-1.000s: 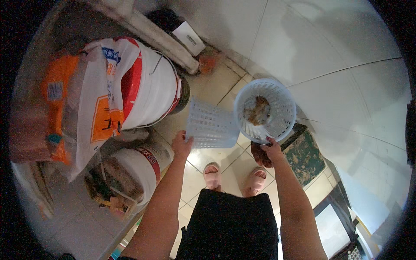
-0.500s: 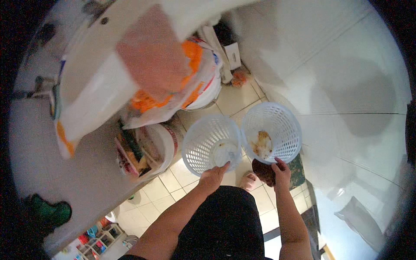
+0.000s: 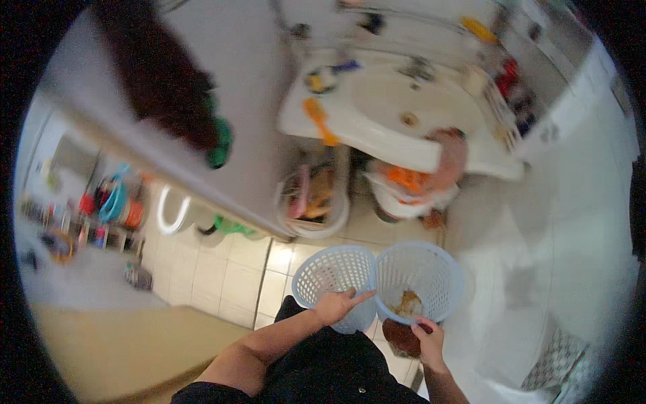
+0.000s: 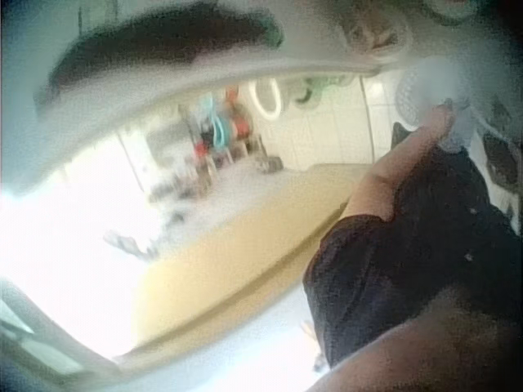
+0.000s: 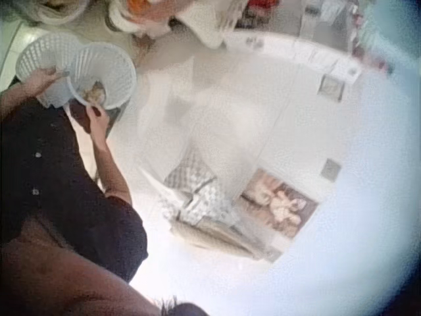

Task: The person organizes cleaning supplies on a bathroom shelf, then retrieves a blue cloth and a plastic basket. They fill the basket with water from a wall-mounted tap and proceed to wash the cloth by hand, scrubbing and rinsing it repeatedly in the basket.

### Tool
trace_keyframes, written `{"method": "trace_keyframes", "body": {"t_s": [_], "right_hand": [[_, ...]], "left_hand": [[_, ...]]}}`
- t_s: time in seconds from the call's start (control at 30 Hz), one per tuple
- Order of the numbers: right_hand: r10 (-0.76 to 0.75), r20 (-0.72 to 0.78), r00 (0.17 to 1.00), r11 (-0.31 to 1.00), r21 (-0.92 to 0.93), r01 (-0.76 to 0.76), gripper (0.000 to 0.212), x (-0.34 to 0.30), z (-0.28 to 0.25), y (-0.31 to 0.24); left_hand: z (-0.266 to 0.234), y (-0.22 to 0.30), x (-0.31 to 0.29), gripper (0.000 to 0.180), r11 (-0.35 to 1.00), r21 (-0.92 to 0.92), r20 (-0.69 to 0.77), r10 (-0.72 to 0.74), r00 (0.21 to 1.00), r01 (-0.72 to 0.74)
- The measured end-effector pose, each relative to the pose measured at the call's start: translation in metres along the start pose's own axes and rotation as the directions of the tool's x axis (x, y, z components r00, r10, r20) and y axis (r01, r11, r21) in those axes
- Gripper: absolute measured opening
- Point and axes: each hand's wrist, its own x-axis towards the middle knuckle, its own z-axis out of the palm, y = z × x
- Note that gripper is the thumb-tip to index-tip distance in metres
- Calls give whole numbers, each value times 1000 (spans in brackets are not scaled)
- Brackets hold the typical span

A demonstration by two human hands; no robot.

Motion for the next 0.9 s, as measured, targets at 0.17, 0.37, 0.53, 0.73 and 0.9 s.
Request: {"method": "trace_keyframes", "body": {"t_s": [0.17,0.37,0.53,0.73,0.9], "right_hand": [[-38,323,946,955,-266,130,25,-2,14,-15],[132,537,833,937,-341,71,29,-61,195,-32],[150,753,640,839,-440,321,31,-84,313,12],[213,860,463,839,-404,365,31,-134,489,12],[210,897,390,830,-374,414,32,-157,589,5]], "left_hand": [[-21,12,-81,71,976,-137,-200,-196,960,171],[13,-87,-225,51,850,-352,-323,-504,801,393],[67,-154,-326,31,642,-617,-368,-747,554,455],[81,-229,-440,21,446,-782,-410,-894,181,435],[70,-283,-501,20,372,-791,-423,-906,4,486]]}}
